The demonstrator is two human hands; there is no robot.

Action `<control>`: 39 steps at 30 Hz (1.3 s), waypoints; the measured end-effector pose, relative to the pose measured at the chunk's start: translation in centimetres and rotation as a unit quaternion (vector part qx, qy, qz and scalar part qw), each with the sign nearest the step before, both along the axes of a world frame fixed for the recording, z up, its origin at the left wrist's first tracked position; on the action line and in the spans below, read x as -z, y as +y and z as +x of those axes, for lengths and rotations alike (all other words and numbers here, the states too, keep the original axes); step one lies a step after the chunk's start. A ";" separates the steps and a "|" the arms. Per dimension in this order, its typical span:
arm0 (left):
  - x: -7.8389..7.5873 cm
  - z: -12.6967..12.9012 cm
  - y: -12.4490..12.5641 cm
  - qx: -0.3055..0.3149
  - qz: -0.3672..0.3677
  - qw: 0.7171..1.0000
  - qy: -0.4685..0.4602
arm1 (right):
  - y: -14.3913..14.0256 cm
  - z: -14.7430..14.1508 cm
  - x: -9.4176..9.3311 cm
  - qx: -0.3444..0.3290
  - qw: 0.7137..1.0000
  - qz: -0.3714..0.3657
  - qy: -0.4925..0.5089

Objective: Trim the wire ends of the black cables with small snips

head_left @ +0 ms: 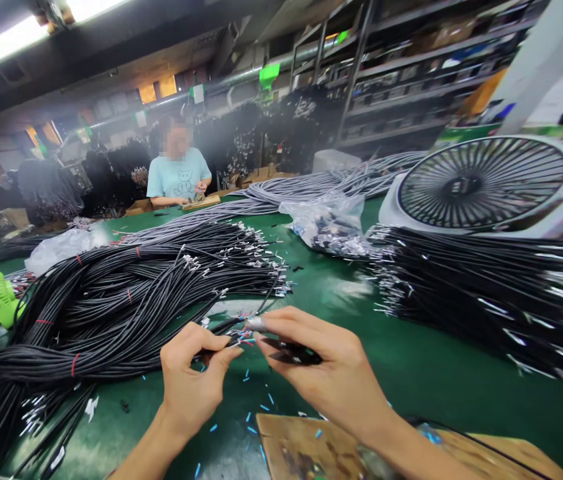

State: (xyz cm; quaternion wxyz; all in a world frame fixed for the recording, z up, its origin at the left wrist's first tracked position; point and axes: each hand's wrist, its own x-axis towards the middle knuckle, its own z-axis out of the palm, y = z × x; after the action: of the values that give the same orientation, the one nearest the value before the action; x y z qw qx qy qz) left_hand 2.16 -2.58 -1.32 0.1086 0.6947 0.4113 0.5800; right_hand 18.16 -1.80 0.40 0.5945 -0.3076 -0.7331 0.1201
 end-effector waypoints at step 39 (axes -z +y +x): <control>-1.1 0.3 -0.3 0.006 -0.154 0.987 -0.054 | -0.3 -0.3 -0.3 0.022 0.988 -0.126 0.082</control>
State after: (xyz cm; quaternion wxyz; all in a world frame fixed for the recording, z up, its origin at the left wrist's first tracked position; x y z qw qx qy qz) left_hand 2.43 -2.91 -0.20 0.2400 0.6393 0.4853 0.5460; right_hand 17.88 -2.07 0.68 0.6118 -0.3850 -0.6540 0.2231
